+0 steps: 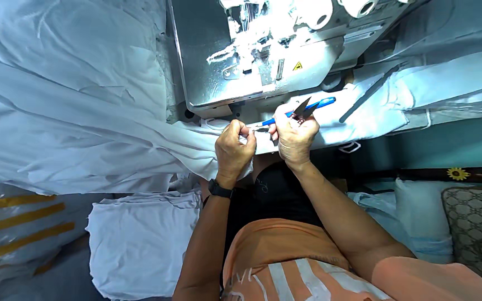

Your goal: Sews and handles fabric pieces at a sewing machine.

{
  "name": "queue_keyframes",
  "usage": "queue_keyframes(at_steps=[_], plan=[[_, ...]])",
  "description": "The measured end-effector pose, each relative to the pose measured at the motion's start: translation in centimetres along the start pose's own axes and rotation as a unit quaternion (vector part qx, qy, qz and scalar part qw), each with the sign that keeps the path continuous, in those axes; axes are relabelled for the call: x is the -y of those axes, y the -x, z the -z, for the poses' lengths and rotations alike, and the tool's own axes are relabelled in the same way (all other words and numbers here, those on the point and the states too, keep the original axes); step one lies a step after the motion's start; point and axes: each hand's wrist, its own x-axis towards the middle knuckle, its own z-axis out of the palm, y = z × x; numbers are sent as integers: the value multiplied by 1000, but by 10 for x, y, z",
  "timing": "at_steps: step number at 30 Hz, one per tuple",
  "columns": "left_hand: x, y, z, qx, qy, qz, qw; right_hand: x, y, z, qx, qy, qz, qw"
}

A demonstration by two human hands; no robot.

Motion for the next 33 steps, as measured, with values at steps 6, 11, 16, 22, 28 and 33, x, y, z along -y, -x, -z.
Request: queue_keyframes(at_steps=[6, 11, 16, 22, 28, 33], plan=[[-7, -21, 55, 217, 136, -21, 966, 35, -18, 37, 156, 182, 95, 966], [2, -40, 73, 394, -62, -197, 896, 88, -59, 100, 326, 607, 50, 723], [-13, -74, 91, 355, 10, -283, 891, 82, -70, 118, 266, 630, 15, 729], [-52, -114, 148, 222, 135, -116, 959, 104, -21, 60, 221, 283, 160, 920], [-77, -109, 173, 138, 114, -105, 978, 94, 21, -30, 330, 178, 195, 906], [-129, -30, 297, 357, -71, -141, 920, 136, -4, -27, 577, 43, 232, 782]])
